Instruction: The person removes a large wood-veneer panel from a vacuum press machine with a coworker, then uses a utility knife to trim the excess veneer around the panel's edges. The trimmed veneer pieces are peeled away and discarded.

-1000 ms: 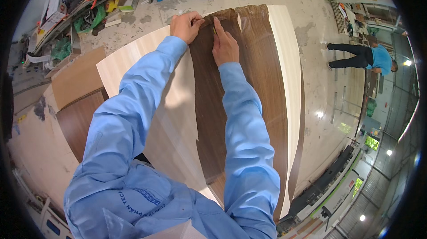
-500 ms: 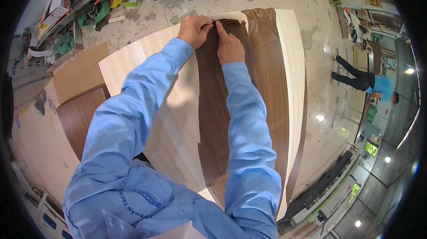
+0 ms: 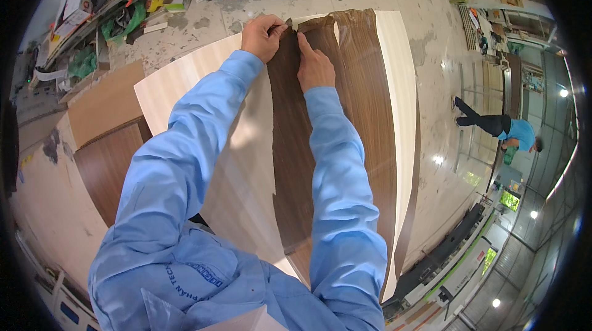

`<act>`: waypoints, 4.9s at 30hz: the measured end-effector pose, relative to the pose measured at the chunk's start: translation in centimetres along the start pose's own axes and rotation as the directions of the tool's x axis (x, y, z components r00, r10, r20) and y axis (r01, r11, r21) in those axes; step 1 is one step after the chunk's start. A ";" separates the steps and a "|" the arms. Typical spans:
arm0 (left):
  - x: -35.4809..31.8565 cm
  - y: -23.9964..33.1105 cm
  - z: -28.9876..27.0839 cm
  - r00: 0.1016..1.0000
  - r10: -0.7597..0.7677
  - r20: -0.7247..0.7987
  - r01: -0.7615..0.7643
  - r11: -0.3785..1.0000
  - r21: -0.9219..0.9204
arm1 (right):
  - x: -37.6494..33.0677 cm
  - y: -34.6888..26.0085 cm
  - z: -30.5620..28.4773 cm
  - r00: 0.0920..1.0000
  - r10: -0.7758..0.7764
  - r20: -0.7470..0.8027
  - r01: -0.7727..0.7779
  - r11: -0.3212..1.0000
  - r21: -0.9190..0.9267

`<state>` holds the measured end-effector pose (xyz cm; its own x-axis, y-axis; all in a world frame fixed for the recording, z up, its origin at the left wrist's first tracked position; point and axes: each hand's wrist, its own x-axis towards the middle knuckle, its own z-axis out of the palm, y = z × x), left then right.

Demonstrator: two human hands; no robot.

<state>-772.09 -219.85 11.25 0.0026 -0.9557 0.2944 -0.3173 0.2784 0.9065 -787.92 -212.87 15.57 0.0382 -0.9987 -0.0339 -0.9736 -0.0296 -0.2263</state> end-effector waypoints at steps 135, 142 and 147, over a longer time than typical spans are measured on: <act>-30.0 3.4 -7.5 0.841 0.309 0.444 -0.541 0.494 0.681 | -92.5 -3.6 -18.7 0.276 0.880 0.387 -0.142 -0.361 0.922; -32.0 2.9 -5.2 0.933 0.100 0.344 -0.342 0.542 0.768 | -130.7 -18.6 -28.3 -0.423 0.751 -0.507 -0.905 -0.372 0.204; -38.4 4.9 -2.3 0.903 0.087 0.420 -0.406 0.488 0.773 | -122.7 -22.6 -8.0 -0.771 0.637 -0.018 -0.481 -0.563 0.672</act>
<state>-771.54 -181.60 5.10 -0.4233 -0.8794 0.2177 -0.8888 0.4497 0.0886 -772.42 -90.00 32.60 -0.6537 0.7500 -0.1006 0.6810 0.5250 -0.5105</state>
